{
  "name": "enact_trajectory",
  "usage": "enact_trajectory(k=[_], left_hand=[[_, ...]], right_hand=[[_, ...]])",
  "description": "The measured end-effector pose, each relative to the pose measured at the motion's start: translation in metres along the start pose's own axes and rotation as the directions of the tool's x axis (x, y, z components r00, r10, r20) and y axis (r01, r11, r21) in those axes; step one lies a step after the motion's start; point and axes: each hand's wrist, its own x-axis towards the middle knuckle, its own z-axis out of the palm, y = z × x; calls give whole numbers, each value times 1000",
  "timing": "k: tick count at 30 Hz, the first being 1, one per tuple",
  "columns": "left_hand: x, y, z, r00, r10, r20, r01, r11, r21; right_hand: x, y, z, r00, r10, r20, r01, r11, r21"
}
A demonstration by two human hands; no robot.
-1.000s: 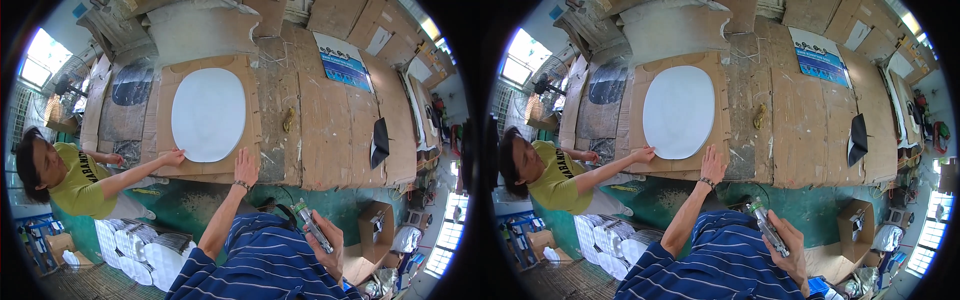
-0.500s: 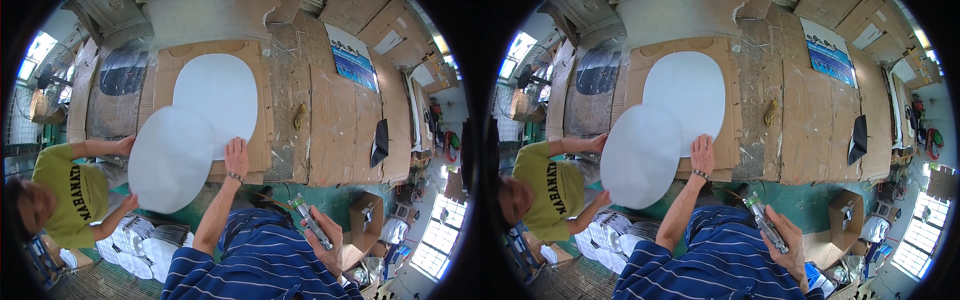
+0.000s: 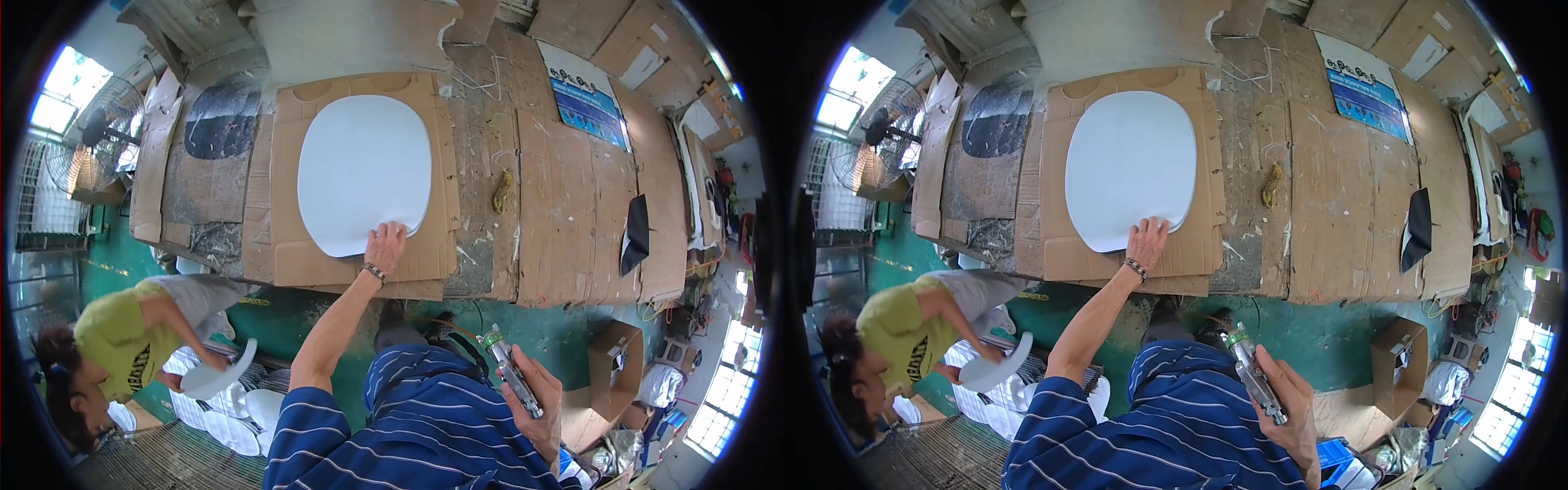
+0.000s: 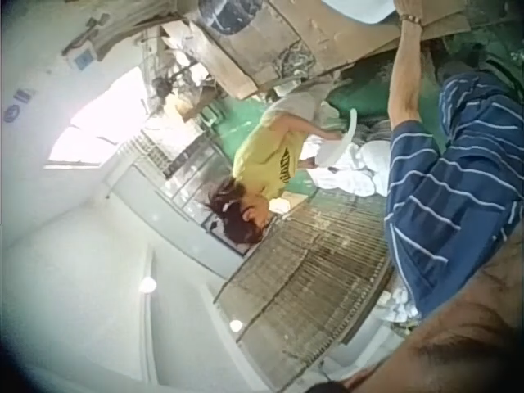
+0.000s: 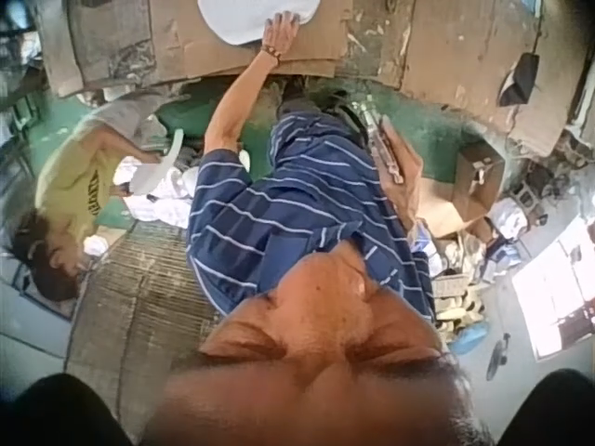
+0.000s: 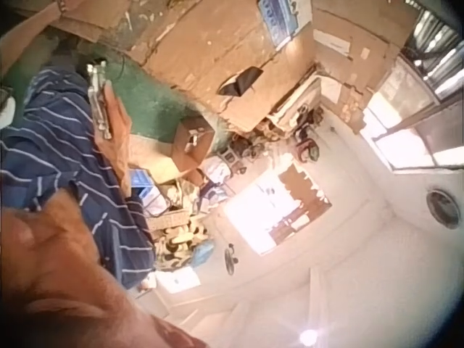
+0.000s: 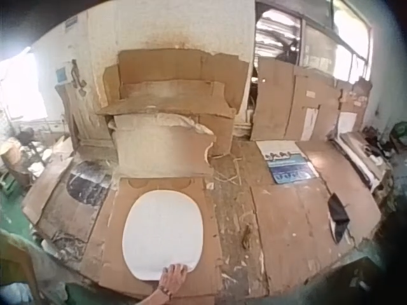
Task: Collaborating to place and organize white oval plastic sheets onto a template on a manufacturing workbench.
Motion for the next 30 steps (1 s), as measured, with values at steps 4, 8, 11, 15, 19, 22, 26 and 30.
enact_trajectory(k=[4,8,11,15,19,22,26,30], left_hand=[[-23,2,-11,997,-67,31,69,997,-45],[-64,60,-31,982,-158,-106,144,981,-129],[-110,92,-36,958,-285,39,285,920,-268],[-84,61,-33,927,-372,44,368,885,-284],[-76,26,-13,891,-447,81,453,862,-227],[-82,24,-10,876,-465,126,482,844,-234],[-91,22,-12,884,-451,126,468,856,-218],[-92,24,-15,883,-445,147,469,846,-254]], right_hand=[[-16,14,-4,998,-54,28,54,999,1],[-14,25,-9,989,-141,48,142,989,-26],[-5,21,-6,981,-176,86,178,984,-14],[11,2,13,972,-236,24,236,971,-24],[13,-20,21,966,-257,38,259,964,-62],[17,-24,25,971,-225,80,233,968,-97],[22,-27,36,973,-216,87,225,968,-111],[30,-28,40,968,-236,91,242,969,-59]])
